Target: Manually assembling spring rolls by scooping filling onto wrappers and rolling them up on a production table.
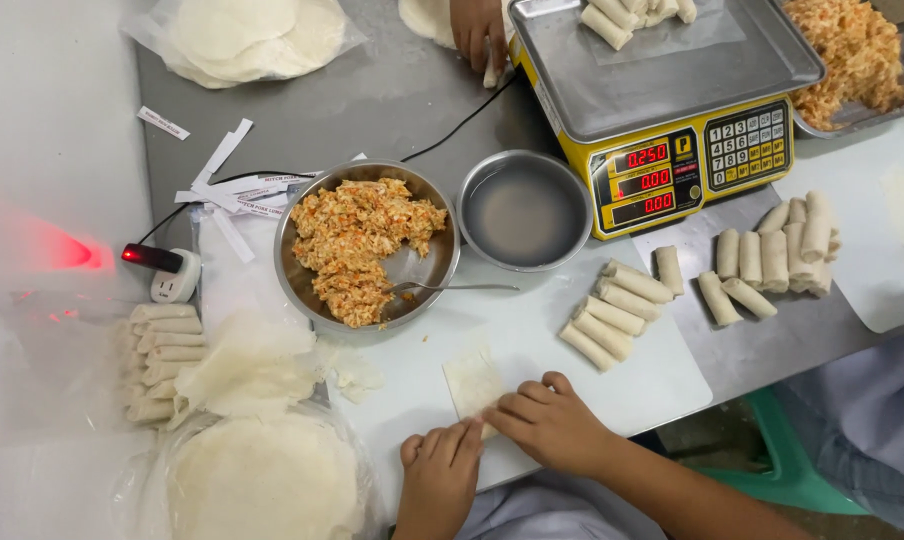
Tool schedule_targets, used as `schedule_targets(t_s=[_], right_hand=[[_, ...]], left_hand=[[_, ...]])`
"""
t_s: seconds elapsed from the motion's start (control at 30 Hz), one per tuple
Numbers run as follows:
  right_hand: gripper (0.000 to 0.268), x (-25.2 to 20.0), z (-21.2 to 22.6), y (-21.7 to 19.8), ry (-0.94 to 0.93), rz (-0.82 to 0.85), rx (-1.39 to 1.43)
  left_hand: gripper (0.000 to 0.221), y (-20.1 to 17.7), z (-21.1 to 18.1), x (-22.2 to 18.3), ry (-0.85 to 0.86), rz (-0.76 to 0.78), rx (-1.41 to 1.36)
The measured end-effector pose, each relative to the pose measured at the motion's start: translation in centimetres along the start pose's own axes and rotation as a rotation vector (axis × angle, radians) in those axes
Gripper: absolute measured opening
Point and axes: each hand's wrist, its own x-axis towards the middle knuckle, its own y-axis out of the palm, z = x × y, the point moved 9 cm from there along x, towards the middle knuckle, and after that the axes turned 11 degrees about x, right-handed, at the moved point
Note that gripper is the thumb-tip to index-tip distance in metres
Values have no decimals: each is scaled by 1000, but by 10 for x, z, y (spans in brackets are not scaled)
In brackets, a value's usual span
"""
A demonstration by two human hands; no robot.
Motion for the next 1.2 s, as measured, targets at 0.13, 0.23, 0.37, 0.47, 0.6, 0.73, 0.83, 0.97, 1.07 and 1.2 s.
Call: schedule_targets(t_s=[0.13, 0.23, 0.37, 0.47, 0.6, 0.73, 0.83, 0.97, 1.07, 1.2], right_hand=[[28, -6, -6, 5, 27, -10, -38], [28, -7, -15, 23, 83, 115, 82], [15, 4, -18, 23, 83, 136, 203], [11, 12, -26, 28, 112, 102, 269], [15, 15, -38, 42, 149, 69, 262], [16, 10, -24, 30, 86, 38, 147], [28, 3, -19, 19, 40, -9, 26], [32, 2, -25, 27, 68, 40, -63], [33, -3, -25, 28, 55, 40, -25], [32, 0, -21, 22, 53, 22, 26]], left_hand=[[32, 23, 10, -10, -9, 98, -124], [32, 34, 19, -7, -69, 204, -277], [34, 41, 31, 4, -131, 327, -382], [29, 47, 41, 9, -258, 374, -357], [30, 44, 39, 19, -271, 246, -190], [25, 4, 16, 29, -51, -40, 75], [35, -11, 12, 33, 16, -73, 157], [34, 25, 23, 21, -34, 88, 85], [31, 20, 22, 23, -31, 108, 46], [34, 20, 20, 22, -17, 86, 76]])
